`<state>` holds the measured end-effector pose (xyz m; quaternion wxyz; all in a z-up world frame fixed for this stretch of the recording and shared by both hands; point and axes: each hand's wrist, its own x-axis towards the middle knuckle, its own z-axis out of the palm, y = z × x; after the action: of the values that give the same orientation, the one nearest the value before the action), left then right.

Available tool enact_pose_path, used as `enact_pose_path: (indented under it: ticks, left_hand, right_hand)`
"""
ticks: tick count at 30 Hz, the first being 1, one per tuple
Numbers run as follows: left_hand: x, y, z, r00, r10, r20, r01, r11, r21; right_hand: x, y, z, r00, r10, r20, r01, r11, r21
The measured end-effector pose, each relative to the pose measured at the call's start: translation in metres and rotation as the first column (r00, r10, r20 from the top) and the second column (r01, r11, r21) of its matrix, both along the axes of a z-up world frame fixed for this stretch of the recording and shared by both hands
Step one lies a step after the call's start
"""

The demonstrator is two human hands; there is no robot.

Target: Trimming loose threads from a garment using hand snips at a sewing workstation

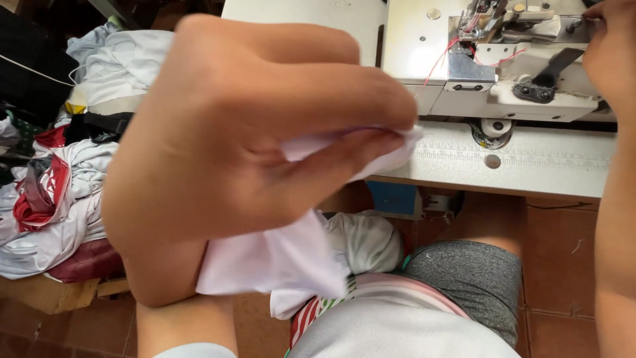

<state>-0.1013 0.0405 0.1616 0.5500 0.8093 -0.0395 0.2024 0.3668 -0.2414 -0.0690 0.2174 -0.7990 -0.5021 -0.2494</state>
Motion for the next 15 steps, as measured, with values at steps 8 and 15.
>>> enact_pose_path:
  ticks: [8,15]
  left_hand:
    - [0.029,0.032,-0.038,0.983,0.104,0.152,-0.128,0.979,0.156]
    - [0.083,0.068,-0.062,0.948,0.138,0.287,-0.222,0.934,0.282]
  right_hand:
    - [-0.293,0.050,0.196,0.367,0.633,-0.682,-0.589,0.725,0.356]
    - [-0.279,0.054,0.182,-0.123,0.523,-0.843,-0.984,0.044,0.170]
